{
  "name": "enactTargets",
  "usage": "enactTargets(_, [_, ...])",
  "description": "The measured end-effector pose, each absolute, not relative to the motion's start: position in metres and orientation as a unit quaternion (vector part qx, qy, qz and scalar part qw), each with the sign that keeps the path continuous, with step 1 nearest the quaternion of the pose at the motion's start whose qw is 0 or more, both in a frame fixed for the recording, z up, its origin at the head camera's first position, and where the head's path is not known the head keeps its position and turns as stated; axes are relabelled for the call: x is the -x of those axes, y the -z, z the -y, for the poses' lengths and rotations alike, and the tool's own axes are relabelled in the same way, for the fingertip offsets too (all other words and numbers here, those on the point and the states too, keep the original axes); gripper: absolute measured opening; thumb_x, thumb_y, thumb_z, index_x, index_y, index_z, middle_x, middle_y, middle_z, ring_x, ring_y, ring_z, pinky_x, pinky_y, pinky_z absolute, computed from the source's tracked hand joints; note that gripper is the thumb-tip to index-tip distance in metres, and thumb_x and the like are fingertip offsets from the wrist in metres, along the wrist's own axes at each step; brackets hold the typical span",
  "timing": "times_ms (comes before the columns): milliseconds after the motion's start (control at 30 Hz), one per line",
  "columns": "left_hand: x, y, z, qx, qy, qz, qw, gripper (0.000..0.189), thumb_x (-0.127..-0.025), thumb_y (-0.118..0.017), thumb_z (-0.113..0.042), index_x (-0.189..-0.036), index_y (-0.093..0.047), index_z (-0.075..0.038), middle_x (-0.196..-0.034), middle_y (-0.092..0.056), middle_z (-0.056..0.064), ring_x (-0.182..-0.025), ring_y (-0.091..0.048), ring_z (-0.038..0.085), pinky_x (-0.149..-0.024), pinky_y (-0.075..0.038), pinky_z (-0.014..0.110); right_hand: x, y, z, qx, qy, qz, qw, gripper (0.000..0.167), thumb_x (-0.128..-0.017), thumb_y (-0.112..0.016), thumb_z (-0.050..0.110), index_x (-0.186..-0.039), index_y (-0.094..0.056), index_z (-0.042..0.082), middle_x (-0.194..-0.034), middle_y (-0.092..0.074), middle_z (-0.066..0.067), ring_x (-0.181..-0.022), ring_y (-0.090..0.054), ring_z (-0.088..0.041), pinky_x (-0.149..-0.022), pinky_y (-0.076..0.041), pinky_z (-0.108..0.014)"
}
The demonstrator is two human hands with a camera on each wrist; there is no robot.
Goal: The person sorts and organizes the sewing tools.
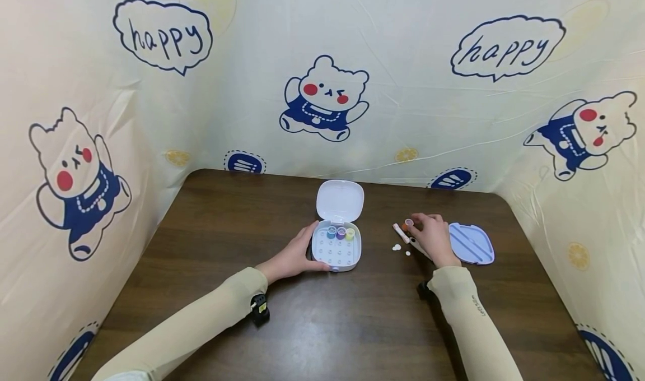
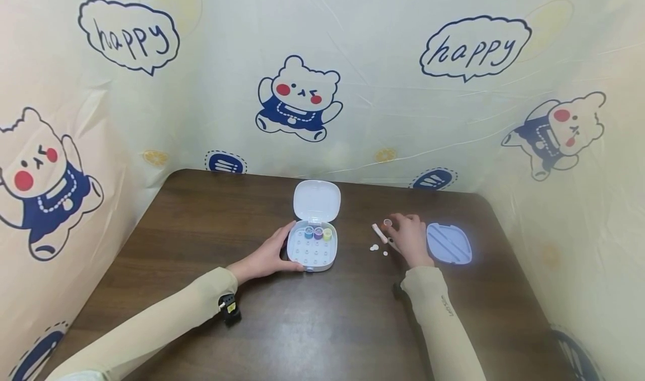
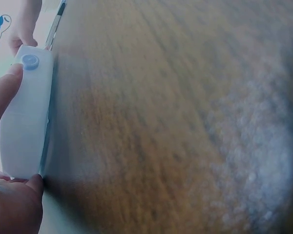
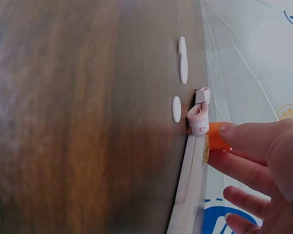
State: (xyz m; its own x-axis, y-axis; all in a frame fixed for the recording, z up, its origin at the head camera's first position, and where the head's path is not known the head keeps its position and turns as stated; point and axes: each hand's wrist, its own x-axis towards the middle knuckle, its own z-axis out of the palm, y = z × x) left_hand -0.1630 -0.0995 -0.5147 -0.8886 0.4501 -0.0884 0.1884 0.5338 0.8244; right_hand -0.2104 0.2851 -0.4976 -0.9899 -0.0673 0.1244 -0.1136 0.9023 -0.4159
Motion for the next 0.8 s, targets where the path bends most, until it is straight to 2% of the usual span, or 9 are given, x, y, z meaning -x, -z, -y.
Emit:
enactTargets(300, [0.1627, 0.5145, 0.0993, -0.185, -0.442, -0.865, 0.147, 0.123, -0.080, -0.092, -0.043, -0.167, -0.013, -0.006, -0.168, -0.023, 0.022, -0.154, -0.027, 0.036, -0.123, -0.027, 0.052, 0.2097, 0.4981, -0.2862, -0.048, -0.224, 0.971, 0.066, 0.028, -0.102, -0.069, 0.022, -0.119, -0.073, 0.000, -0.106, -0.077, -0.017, -0.121, -0.053, -0.046, -0.101, -0.034, -0.062])
enactTargets(800, [0.1635, 0.5155, 0.0993, -0.184, -0.441, -0.866, 0.151, 0.124, -0.079, -0.091, -0.045, -0.167, -0.012, -0.007, -0.168, -0.023, 0.020, -0.154, -0.028, 0.034, -0.123, -0.027, 0.051, 0.2034, 0.4912, -0.2840, -0.057, -0.229, 0.970, 0.065, 0.028, -0.102, -0.069, 0.024, -0.117, -0.074, 0.001, -0.107, -0.077, -0.017, -0.122, -0.052, -0.047, -0.102, -0.034, -0.061])
